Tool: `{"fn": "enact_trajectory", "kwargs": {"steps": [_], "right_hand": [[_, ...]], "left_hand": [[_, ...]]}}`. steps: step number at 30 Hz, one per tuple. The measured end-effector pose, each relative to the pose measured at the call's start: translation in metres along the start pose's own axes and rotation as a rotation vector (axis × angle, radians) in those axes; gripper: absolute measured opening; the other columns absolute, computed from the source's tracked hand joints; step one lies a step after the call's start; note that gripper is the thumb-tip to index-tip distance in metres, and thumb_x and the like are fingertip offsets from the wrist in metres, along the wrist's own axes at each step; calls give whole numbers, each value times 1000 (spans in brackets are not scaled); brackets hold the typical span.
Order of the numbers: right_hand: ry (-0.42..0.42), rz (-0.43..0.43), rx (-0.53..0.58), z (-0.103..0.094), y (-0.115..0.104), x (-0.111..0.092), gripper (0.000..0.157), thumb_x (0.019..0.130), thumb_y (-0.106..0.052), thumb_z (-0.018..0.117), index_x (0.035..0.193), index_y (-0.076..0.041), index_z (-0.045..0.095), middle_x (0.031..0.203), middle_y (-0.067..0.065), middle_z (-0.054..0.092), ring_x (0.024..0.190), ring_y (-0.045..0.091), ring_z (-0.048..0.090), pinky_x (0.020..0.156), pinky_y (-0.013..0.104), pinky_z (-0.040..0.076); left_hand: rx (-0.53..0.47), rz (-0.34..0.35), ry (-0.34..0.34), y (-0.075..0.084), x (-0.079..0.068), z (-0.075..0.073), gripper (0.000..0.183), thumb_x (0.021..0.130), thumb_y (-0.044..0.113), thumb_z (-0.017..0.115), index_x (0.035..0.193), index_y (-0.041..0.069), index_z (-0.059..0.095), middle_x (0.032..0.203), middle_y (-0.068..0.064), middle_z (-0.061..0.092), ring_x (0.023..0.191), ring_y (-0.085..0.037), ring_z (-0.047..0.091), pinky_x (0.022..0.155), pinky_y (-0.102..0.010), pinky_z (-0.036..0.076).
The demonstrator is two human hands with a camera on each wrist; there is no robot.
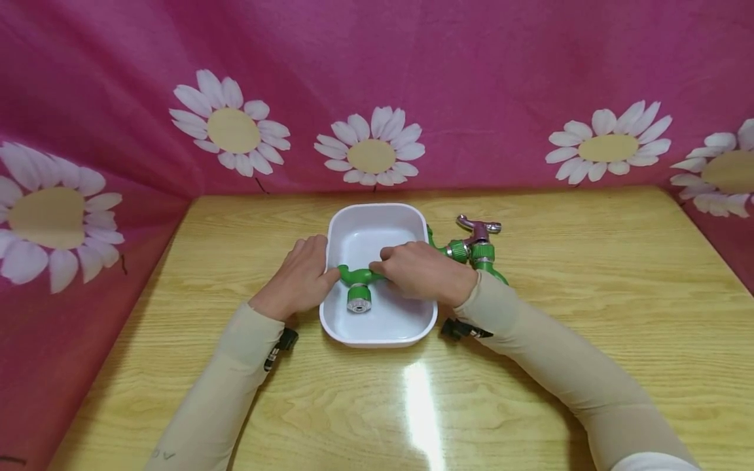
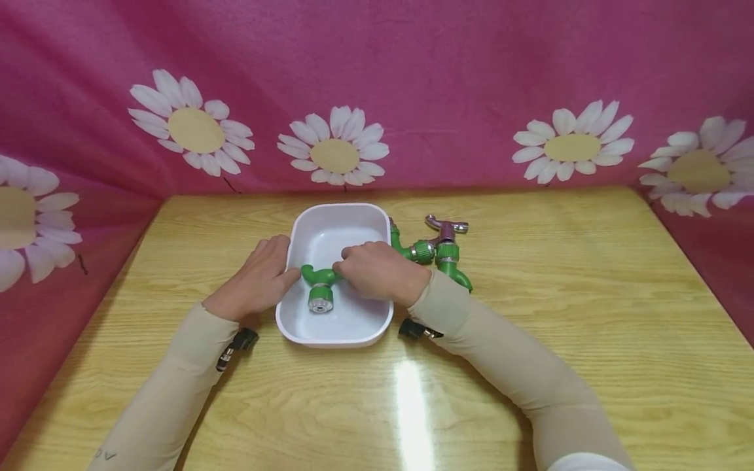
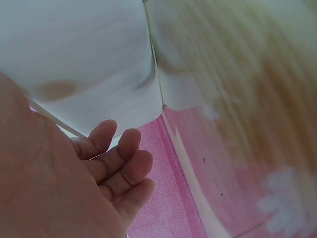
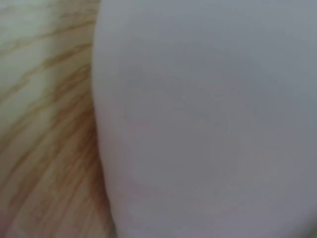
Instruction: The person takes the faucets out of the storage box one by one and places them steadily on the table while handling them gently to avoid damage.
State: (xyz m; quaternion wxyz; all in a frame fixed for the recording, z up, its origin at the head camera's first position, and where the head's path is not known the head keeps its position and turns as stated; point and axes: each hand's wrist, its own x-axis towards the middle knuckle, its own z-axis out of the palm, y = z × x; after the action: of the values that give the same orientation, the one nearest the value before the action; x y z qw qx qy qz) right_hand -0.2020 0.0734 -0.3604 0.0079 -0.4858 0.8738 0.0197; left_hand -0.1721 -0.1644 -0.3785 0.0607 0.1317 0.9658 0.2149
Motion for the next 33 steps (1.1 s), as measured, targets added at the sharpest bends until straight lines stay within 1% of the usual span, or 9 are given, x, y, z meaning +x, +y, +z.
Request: {"fn": "enact_trajectory", "kwargs": {"steps": [4, 7, 11, 15, 21, 25, 33], "right_hand": [[11, 8, -17, 1, -1, 0, 23, 99, -16, 67, 120, -16, 73, 92, 4, 67, 73, 18, 64, 64, 35, 55], [32, 38, -27, 1, -1, 0, 22, 97, -15, 68, 118, -17, 74, 92, 5, 68, 72, 18, 64, 62, 36, 54], [61, 85, -14, -2, -3, -1, 23, 94, -14, 71, 116, -17, 75, 92, 6, 69, 70, 18, 62, 61, 36, 53], [70, 107, 4, -4, -4, -2, 23, 92, -13, 74, 115, -16, 77, 91, 6, 70, 68, 18, 61, 62, 35, 53], [58, 138, 14, -4, -6, -2, 19, 89, -12, 76, 108, -14, 77, 88, 5, 69, 66, 17, 58, 62, 36, 53], [40, 146, 35, -4, -6, -1, 19, 89, -11, 76, 108, -14, 77, 90, 5, 69, 68, 17, 59, 64, 36, 53], [3, 114, 54, -3, -5, 1, 17, 90, -13, 77, 107, -13, 77, 91, 4, 69, 68, 16, 57, 66, 34, 51]], "left_hand": [[3, 1, 1, 0, -1, 1, 53, 98, 27, 50, 140, -3, 40, 121, -15, 52, 113, -30, 40, 95, -41, 34], [8, 7, 5, -1, -1, 2, 51, 98, 27, 50, 138, -4, 40, 119, -15, 51, 112, -30, 40, 95, -41, 34], [17, 19, 15, -2, -2, 2, 49, 98, 26, 49, 136, -5, 41, 117, -16, 51, 111, -31, 40, 95, -41, 34], [17, 19, 15, -2, -2, 2, 49, 98, 26, 49, 135, -5, 42, 116, -16, 51, 111, -31, 40, 95, -40, 34], [12, 15, 17, -1, -2, 2, 47, 98, 26, 48, 134, -4, 43, 115, -16, 52, 109, -30, 40, 94, -40, 33], [11, 15, 17, 0, -1, 1, 48, 98, 26, 48, 135, -4, 42, 116, -16, 52, 111, -31, 40, 95, -41, 34], [12, -13, -10, 2, 0, -1, 53, 98, 27, 49, 141, -4, 38, 122, -15, 51, 113, -30, 40, 95, -41, 34]]}}
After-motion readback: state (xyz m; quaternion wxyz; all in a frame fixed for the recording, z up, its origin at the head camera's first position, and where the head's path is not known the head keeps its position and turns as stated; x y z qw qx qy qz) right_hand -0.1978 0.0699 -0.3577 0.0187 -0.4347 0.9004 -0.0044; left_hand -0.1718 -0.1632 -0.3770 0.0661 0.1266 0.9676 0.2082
